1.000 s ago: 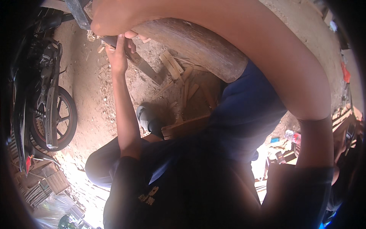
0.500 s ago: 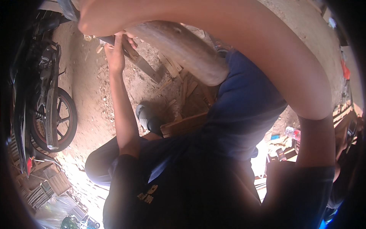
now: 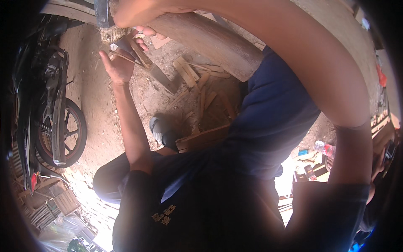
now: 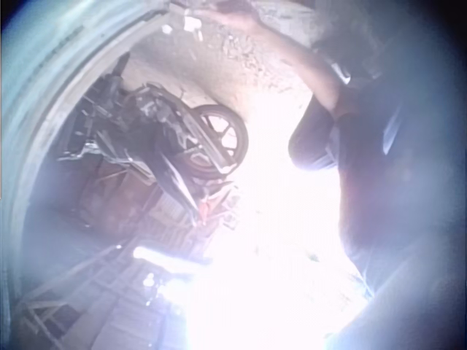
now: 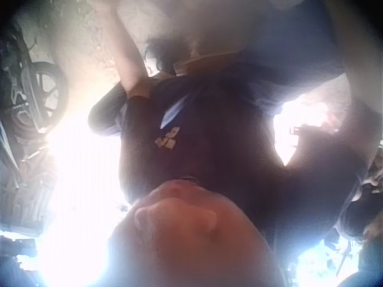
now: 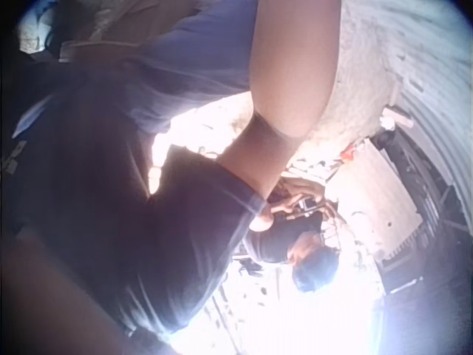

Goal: The person sits on the ground and uses a chisel and mallet to carve a small wooden stick. They repeatedly strike the chisel to remove wood shavings and shape the piece.

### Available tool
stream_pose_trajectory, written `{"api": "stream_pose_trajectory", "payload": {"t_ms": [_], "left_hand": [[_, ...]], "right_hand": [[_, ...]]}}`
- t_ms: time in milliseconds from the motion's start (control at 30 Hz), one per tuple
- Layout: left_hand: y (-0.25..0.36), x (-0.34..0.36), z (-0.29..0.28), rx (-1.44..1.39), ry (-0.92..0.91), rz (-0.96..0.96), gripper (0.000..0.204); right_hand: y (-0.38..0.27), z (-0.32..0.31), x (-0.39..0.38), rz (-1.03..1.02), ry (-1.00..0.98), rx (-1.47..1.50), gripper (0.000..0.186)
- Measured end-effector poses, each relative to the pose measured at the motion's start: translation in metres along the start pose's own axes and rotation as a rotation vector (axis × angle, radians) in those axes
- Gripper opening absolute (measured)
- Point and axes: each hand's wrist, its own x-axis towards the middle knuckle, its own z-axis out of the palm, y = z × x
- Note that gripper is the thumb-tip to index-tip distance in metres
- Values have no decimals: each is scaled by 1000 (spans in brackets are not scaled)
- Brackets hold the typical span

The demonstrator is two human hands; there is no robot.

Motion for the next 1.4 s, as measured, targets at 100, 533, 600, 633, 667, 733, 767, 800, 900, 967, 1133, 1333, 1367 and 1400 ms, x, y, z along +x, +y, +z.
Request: {"api": "stream_pose_trajectory", "payload": {"t_ms": [100,533,600,633,667,733,767,800,900,967,1133,1333,1367,1400], "left_hand": [[7,2,-6,66,21,-85,108],[3,-4,7,361,218,40,30],[7,-5,8,352,208,54,32],[8,-5,8,355,221,34,31],[8,-5,9,352,226,33,31],[8,-6,9,360,253,63,30],[7,-6,9,370,276,89,29],[5,-7,9,377,302,110,28],[0,-10,4,380,239,155,24],[-3,-12,1,379,154,180,55],[4,-11,-12,-187,-15,38,104],[3,5,-38,-217,-172,-110,90],[0,10,-43,-219,-241,-128,91],[-1,17,-47,-231,-320,-160,92]], "right_hand": [[8,3,5,-60,66,57,33],[-61,-2,-35,36,537,412,35],[-51,3,-32,-97,430,433,34],[-46,6,-28,-160,384,445,33],[-42,10,-24,-168,311,400,33],[-35,17,-12,-136,137,248,31],[-33,16,-10,-124,77,239,31],[-31,17,-8,-112,17,229,31],[-32,29,-16,-158,66,225,31],[-36,43,-20,-158,273,169,31],[-23,8,1,-78,-138,244,34],[-15,5,1,21,-96,301,37],[-13,6,-1,-19,-112,331,37],[-13,2,-2,-33,-165,392,37]]}}
